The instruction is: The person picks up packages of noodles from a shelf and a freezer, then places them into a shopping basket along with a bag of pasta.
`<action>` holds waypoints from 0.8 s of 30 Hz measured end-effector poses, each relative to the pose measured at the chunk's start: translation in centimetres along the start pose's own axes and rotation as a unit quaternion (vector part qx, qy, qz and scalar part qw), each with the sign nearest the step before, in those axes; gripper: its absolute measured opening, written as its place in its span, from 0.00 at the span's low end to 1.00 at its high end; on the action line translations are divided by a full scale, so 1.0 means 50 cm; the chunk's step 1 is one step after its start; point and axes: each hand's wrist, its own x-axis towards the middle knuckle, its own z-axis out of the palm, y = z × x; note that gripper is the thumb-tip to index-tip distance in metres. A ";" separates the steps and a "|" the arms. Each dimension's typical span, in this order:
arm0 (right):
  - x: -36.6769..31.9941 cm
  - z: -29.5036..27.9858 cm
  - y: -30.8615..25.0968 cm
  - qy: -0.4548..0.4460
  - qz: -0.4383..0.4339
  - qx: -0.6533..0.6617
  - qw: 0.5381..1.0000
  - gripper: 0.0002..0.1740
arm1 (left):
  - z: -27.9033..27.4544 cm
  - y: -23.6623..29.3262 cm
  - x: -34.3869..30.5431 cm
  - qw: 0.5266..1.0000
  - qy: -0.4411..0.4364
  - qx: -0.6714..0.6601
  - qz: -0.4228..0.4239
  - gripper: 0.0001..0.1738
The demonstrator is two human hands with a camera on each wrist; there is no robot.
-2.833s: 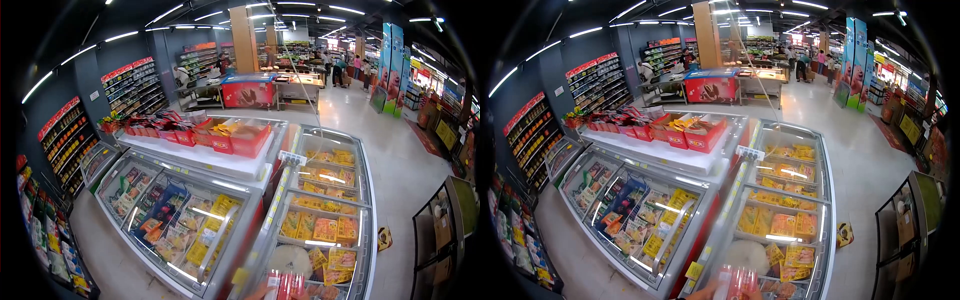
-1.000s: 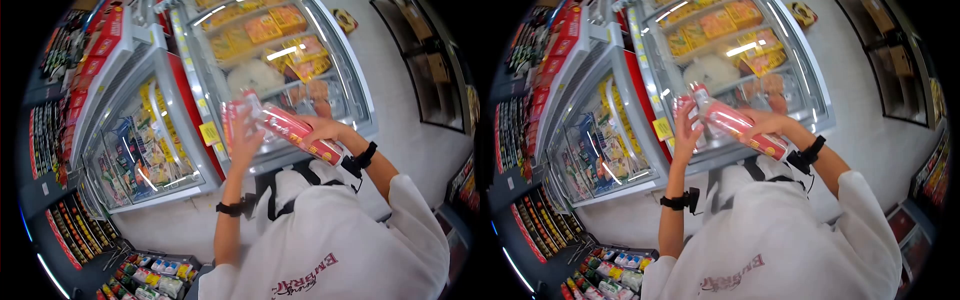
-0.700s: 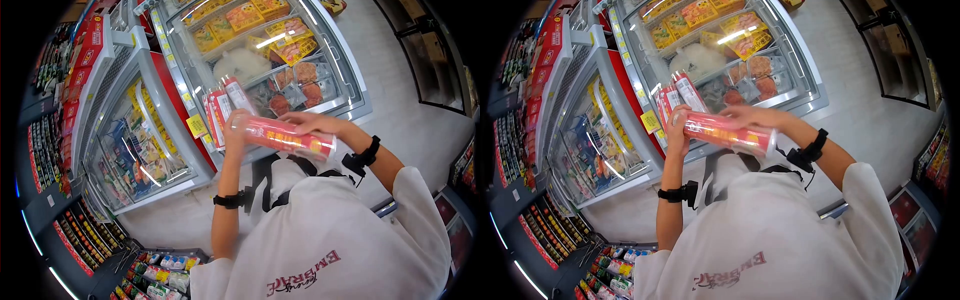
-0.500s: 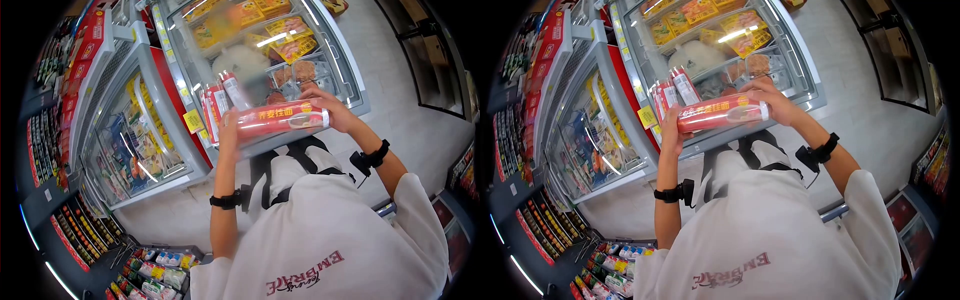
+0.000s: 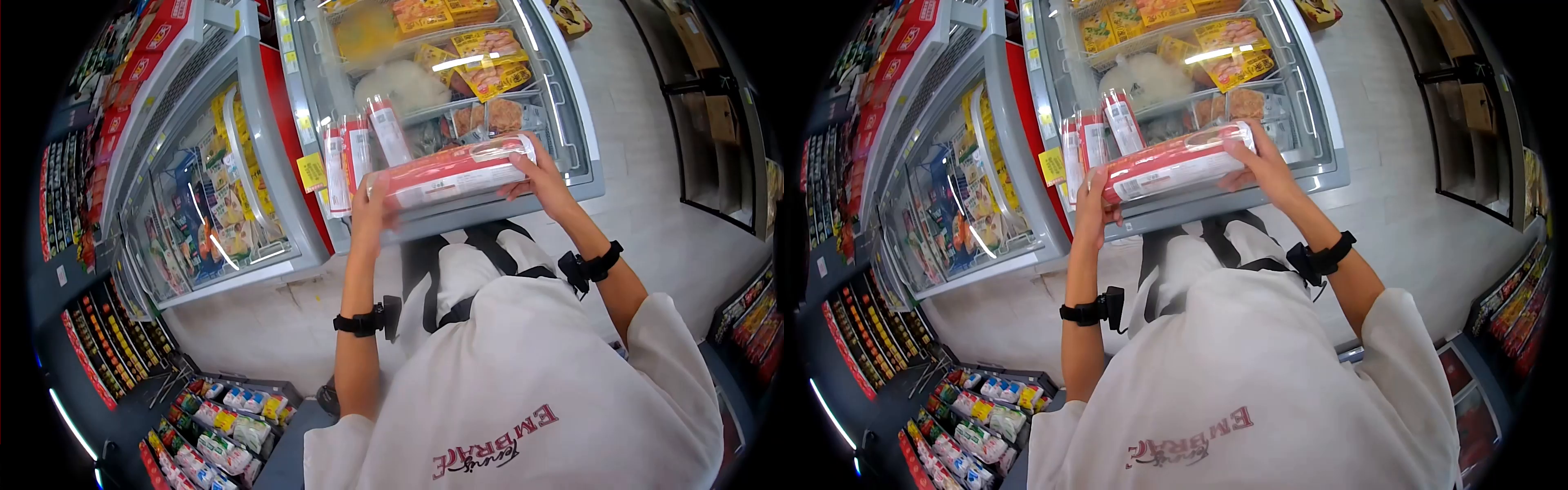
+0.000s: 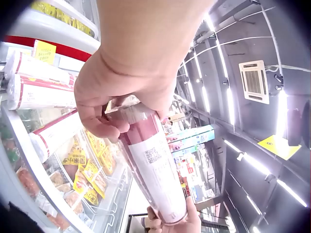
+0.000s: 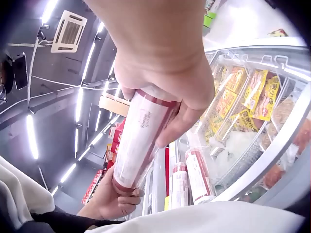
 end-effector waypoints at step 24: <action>0.013 0.010 -0.081 -0.022 0.111 -0.095 0.989 0.34 | -0.008 0.001 -0.023 0.972 -0.011 -0.123 0.198 0.34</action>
